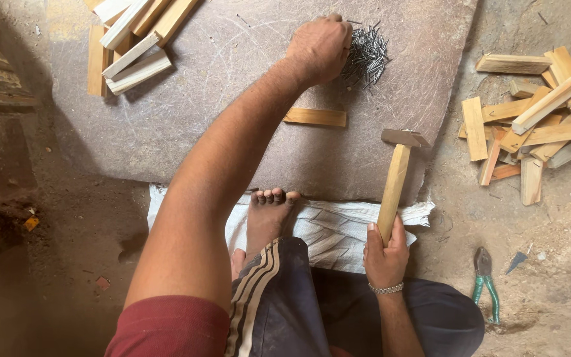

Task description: The person hammers nails into small wooden blocks using a hammer. They pick up a nail, place it on a block, and strike it with the hammer repeatedly. The person works on multiple blocks, moving finished pieces aside.

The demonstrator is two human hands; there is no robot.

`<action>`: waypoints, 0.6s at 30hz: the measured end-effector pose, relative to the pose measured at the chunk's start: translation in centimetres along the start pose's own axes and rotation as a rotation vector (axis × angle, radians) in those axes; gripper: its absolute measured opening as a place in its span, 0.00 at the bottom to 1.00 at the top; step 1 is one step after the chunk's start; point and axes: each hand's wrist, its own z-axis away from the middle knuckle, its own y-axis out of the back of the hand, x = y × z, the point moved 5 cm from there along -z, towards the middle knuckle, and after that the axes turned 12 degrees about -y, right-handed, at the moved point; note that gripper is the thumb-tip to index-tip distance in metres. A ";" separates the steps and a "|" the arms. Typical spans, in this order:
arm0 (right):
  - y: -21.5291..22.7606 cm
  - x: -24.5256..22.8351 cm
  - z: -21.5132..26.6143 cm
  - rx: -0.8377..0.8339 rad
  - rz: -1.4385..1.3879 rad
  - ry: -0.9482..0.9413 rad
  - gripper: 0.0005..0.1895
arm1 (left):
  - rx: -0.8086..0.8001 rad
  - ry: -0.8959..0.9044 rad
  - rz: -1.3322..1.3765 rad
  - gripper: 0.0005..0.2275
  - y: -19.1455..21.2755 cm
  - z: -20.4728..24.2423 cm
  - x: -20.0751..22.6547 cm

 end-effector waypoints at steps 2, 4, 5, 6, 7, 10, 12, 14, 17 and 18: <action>0.1 -0.1 -0.1 0.009 0.042 0.023 0.23 | 0.076 0.055 0.184 0.08 0.3 0.4 -0.3; 0.3 0.0 0.0 0.017 0.059 0.029 0.23 | 0.219 0.044 0.342 0.06 0.7 1.4 -0.2; 0.4 0.2 0.1 0.018 0.056 0.025 0.23 | 0.325 0.007 0.406 0.06 1.2 2.2 0.0; 0.3 0.2 0.0 0.015 0.050 0.028 0.23 | 0.437 -0.031 0.464 0.06 1.9 2.9 0.0; 0.4 0.1 -0.1 0.044 0.127 0.053 0.24 | 0.439 0.063 0.697 0.05 1.9 3.6 -0.5; 0.7 0.0 0.1 0.122 0.324 0.147 0.27 | 0.462 0.306 1.250 0.03 1.1 6.3 -0.4; 0.7 -0.2 0.3 0.168 0.398 0.246 0.28 | 0.532 0.386 1.421 0.03 1.0 8.3 0.3; 0.5 -0.1 0.5 0.181 0.435 0.296 0.29 | 0.518 0.381 1.531 0.08 0.7 10.4 1.4; -0.5 0.1 0.8 0.157 0.473 0.341 0.29 | 0.428 0.357 1.510 0.13 -0.7 13.6 3.0; -0.9 -0.1 0.7 0.146 0.480 0.353 0.29 | 0.386 0.342 1.471 0.13 -1.2 14.2 3.6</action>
